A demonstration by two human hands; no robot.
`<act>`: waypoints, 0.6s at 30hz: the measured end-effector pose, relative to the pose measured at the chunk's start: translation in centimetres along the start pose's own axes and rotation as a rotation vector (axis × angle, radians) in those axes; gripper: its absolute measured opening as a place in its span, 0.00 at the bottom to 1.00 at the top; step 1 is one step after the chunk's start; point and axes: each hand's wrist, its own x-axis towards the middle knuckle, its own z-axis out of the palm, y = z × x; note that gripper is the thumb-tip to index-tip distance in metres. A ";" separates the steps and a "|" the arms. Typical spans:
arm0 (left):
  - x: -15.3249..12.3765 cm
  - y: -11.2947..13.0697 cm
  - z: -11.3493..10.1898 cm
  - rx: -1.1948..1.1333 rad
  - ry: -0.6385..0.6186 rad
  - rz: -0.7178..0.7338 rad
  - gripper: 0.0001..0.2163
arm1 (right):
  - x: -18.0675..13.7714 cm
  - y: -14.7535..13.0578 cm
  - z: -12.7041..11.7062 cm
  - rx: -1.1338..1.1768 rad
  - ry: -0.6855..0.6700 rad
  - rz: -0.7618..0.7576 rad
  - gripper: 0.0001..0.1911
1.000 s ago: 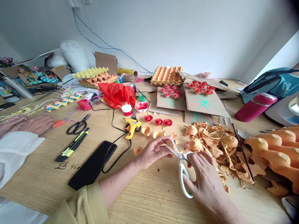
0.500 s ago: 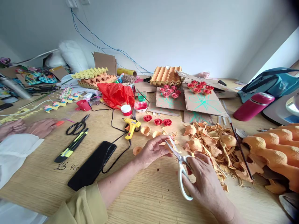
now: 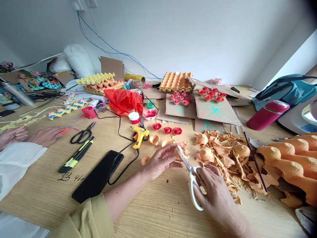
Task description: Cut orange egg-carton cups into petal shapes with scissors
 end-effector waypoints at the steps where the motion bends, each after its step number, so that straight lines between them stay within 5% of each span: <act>1: 0.0 0.0 0.0 0.007 0.016 0.011 0.19 | 0.1 0.0 0.0 -0.003 -0.009 0.015 0.14; 18: 0.2 0.3 0.0 0.186 -0.005 0.049 0.19 | -0.1 0.1 -0.2 0.013 -0.038 -0.002 0.13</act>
